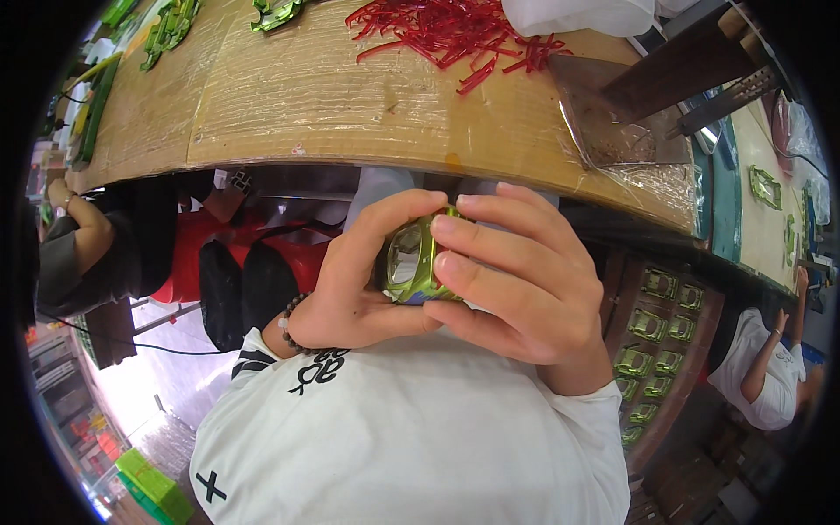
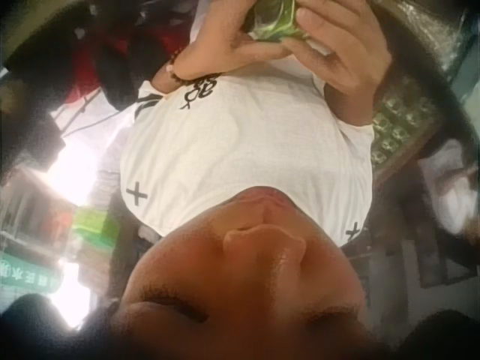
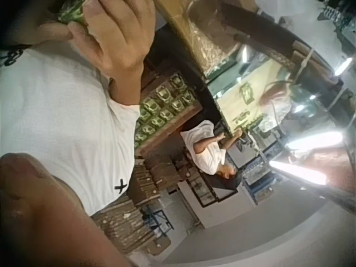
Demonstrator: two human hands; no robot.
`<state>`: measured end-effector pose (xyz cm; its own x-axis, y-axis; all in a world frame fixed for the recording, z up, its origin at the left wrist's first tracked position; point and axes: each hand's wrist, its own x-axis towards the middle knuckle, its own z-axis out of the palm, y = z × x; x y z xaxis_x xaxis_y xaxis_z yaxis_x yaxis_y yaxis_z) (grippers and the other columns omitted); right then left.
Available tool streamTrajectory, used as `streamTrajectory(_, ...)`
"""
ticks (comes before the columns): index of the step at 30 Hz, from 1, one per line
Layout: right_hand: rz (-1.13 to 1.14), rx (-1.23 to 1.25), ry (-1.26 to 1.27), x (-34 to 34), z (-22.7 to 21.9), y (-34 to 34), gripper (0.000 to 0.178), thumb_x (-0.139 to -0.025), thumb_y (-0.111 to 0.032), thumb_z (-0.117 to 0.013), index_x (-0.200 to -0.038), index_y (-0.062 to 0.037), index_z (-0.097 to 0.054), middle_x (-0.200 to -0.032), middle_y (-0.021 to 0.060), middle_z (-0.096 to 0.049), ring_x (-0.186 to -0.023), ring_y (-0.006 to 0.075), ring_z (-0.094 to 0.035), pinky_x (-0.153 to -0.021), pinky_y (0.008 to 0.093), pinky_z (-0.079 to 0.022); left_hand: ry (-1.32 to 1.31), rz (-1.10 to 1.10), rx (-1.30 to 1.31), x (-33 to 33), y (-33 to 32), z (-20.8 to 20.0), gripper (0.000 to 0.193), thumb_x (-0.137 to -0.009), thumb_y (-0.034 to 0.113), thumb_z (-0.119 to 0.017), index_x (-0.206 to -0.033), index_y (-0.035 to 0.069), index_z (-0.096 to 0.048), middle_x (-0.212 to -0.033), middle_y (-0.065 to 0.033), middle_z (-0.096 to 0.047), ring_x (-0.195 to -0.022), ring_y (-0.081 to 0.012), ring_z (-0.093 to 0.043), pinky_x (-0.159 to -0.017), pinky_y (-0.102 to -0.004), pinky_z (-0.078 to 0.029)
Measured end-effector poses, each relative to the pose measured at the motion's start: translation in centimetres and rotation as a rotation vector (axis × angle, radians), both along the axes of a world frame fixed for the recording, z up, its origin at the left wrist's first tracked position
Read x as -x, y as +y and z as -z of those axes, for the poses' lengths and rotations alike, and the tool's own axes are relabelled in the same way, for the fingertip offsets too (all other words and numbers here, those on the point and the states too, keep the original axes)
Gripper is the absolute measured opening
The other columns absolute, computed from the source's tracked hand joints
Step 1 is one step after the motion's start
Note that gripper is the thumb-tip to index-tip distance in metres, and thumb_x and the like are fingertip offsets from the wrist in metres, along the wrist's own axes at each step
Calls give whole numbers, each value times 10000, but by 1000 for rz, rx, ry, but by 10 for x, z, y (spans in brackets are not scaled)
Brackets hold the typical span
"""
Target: The person repeatedly picks up green translucent plastic frames and red plastic strips from a wooden table. They insert the red strips into the slots of the green frames by hand, then place the assembled units back on the table. The process is repeated continuously throughout the clip.
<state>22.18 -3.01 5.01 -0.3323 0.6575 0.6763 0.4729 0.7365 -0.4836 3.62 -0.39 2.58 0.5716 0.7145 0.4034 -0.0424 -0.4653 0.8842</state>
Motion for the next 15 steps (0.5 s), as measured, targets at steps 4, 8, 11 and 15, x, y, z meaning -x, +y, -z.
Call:
streamTrajectory(4, 99, 18, -44, 4, 0, -2, 323, -609, -94, -752, -904, -50, -628, -937, 131, -647, -857, 290, -630, -831, 436, -471, -160, -30, 176, -8, -5, 10, 654, -711, 106, -721, -1260, 19, -377, -1190, -157, -499, -1057, -259, -540, -854, -323, -441)
streamTrajectory(8, 154, 0, -116, 6, 1, -2, 343, -617, -77, -736, -935, -39, -613, -925, 130, -642, -824, 274, -632, -791, 421, -486, -80, 15, 214, -6, -4, 9, 638, -733, 109, -710, -1266, 26, -371, -1177, -151, -510, -1031, -236, -558, -837, -307, -447)
streamTrajectory(11, 171, -2, -118, 8, 4, -1, 336, -619, -79, -737, -925, -29, -610, -938, 137, -639, -819, 277, -631, -767, 409, -495, -69, -12, 221, -6, -5, 11, 632, -737, 99, -706, -1267, 24, -370, -1166, -156, -517, -1021, -231, -565, -827, -303, -452)
streamTrajectory(15, 191, 66, -33, 19, 9, -4, 297, -621, -56, -736, -887, -12, -611, -960, 152, -635, -848, 299, -629, -770, 387, -498, -74, -62, 252, -7, -9, 17, 627, -736, 93, -709, -1262, 16, -377, -1158, -168, -522, -1019, -241, -565, -824, -309, -455)
